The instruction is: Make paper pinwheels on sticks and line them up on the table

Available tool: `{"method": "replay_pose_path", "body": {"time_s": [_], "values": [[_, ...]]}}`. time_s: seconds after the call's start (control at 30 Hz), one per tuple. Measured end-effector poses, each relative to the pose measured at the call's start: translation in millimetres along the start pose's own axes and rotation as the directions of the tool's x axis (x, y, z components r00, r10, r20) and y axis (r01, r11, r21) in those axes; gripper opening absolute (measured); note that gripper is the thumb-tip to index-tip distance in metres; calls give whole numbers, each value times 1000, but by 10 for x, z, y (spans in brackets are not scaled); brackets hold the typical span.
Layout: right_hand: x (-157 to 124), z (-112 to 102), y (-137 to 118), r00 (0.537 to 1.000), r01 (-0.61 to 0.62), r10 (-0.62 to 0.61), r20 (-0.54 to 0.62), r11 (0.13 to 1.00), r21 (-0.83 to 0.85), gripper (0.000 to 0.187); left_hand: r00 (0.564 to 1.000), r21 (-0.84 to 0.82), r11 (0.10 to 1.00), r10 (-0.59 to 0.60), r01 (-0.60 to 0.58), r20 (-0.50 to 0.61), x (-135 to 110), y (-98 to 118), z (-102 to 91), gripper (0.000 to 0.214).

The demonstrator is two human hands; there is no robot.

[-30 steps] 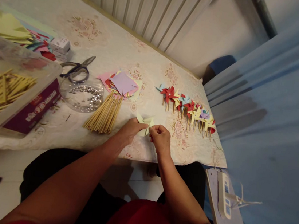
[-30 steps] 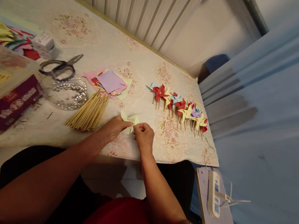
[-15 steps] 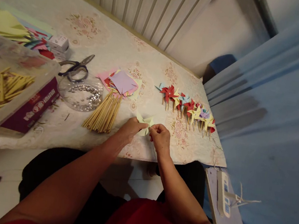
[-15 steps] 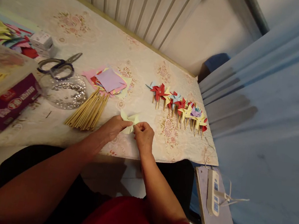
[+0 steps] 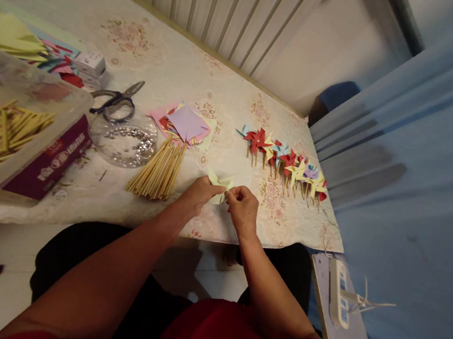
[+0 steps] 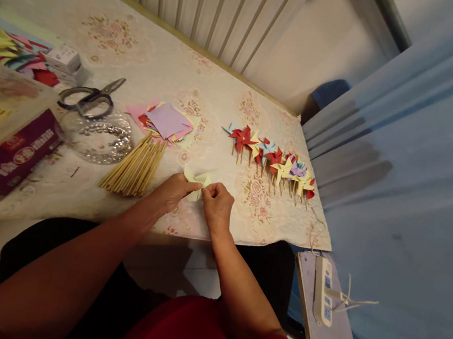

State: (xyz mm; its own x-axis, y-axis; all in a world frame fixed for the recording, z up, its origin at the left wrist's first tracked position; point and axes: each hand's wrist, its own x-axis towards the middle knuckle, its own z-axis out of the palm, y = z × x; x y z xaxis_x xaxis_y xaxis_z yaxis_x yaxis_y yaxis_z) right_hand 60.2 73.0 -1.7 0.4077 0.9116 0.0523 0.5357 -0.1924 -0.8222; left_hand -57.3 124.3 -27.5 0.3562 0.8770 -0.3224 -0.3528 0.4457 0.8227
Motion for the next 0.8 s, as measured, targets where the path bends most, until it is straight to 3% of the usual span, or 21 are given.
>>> {"method": "replay_pose_path", "body": {"time_s": [0.27,0.53,0.8], "values": [[-7,-9,-73,999,-41,40,19,998,51,13,991,-19,998,63,-61,117,-13,20,10,22],[-9,-2,-65,999,-47,45,29,998,42,9,992,-1,997,80,-80,101,-7,21,26,23],[9,-3,-61,995,-95,92,47,993,68,8,1000,47,999,9,-10,22,-47,56,33,20]]}}
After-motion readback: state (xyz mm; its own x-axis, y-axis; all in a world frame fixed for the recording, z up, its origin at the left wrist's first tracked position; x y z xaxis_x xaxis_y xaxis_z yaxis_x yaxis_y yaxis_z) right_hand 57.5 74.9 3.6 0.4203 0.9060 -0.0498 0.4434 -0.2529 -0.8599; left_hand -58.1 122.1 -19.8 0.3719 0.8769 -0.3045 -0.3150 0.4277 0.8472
